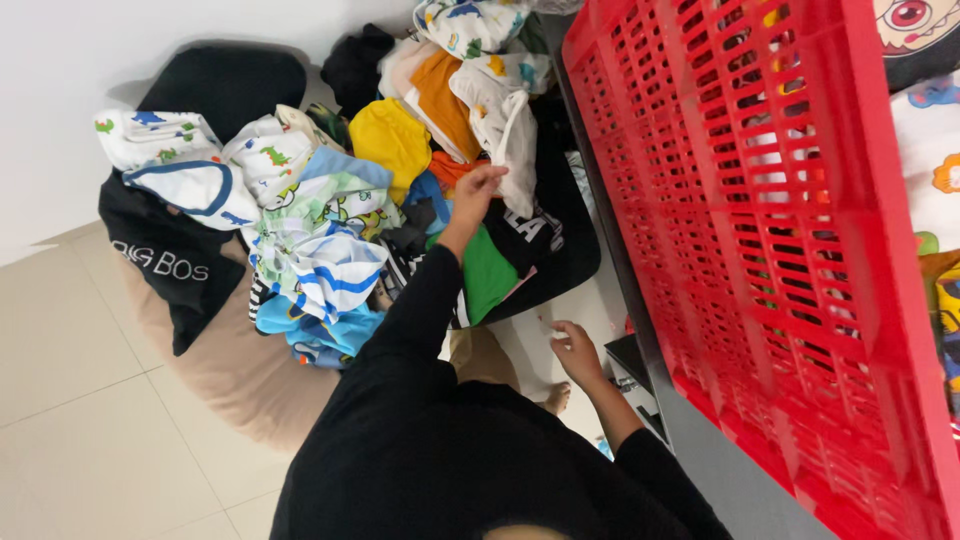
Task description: The person picks up several garments from a pile on a beanbag chair, folds each item individually on a desk, and places the folded clothes into a red plastic laundry basket.
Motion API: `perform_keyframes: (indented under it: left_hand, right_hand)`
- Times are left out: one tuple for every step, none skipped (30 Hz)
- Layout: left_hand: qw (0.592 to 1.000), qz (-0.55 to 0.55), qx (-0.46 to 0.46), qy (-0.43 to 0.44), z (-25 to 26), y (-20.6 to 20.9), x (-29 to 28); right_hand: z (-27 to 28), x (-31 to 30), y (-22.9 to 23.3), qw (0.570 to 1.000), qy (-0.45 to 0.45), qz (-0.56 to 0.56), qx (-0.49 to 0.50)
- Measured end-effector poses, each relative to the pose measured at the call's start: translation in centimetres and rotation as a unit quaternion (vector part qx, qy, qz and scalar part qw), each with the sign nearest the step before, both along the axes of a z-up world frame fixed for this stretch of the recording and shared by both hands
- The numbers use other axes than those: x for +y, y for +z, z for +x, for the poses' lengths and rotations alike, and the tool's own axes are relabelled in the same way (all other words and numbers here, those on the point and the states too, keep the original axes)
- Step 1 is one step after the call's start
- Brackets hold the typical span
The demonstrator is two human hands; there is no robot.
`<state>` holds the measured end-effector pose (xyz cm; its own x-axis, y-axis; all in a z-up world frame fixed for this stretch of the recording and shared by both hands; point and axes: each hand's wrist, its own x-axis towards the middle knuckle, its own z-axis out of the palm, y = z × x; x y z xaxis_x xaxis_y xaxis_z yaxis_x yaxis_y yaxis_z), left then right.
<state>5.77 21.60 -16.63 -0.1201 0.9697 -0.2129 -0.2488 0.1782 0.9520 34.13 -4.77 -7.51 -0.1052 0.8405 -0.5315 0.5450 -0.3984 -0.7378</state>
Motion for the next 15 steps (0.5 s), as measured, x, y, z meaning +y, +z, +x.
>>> perform_keyframes:
  left_hand:
    - [0.996,-0.003,-0.088,-0.017,-1.0,0.9,-1.2]
    - [0.971,0.012,-0.234,-0.04,-2.1,2.2,-2.7]
    - [0.925,0.027,-0.373,-0.063,-3.1,4.1,-4.5]
    - [0.858,0.043,-0.504,-0.086,-3.9,6.4,-6.1]
    - [0.85,-0.001,-0.522,-0.075,-4.3,8.7,-7.8]
    - [0.839,-0.045,-0.538,-0.064,-4.6,11.0,-9.4]
    - [0.826,-0.09,-0.554,-0.051,-4.8,13.2,-11.0]
    - [0.826,-0.079,-0.556,-0.043,-4.6,15.2,-12.3]
    - [0.824,-0.072,-0.56,-0.036,-4.2,17.0,-13.7]
    - [0.823,-0.064,-0.564,-0.029,-3.8,18.6,-14.8]
    - [0.825,-0.062,-0.56,-0.04,-3.4,20.1,-16.2]
    - [0.827,-0.06,-0.557,-0.051,-3.0,21.6,-17.5]
    - [0.831,-0.057,-0.55,-0.066,-2.9,23.2,-18.5]
    - [0.834,-0.063,-0.545,-0.061,-2.6,24.9,-19.7]
    - [0.836,-0.067,-0.542,-0.057,-2.0,26.5,-20.7]
  right_hand:
    - [-0.6,1.0,0.3,1.0,0.005,0.01,0.021]
    - [-1.3,2.2,0.9,0.994,-0.055,-0.058,0.072]
    - [-2.3,3.6,1.7,0.978,-0.114,-0.126,0.122]
    - [-3.4,4.9,3.0,0.951,-0.171,-0.193,0.17]
    - [-4.5,5.9,4.7,0.924,-0.196,-0.211,0.25]
    - [-5.6,6.7,6.6,0.89,-0.219,-0.229,0.328]
    - [-7.1,7.2,8.7,0.865,-0.209,-0.239,0.389]
    - [-8.7,7.6,10.9,0.836,-0.199,-0.248,0.447]
    - [-9.7,7.8,13.3,0.803,-0.19,-0.257,0.503]
    - [-10.1,7.9,15.7,0.769,-0.196,-0.227,0.565]
    - [-10.2,7.6,18.0,0.732,-0.2,-0.197,0.621]
    - [-9.6,7.4,20.2,0.711,-0.192,-0.188,0.65]
    - [-9.1,7.2,22.4,0.687,-0.182,-0.176,0.681]
    - [-8.6,6.5,24.2,0.697,-0.161,-0.143,0.684]
    - [-7.8,5.8,25.9,0.706,-0.138,-0.109,0.686]
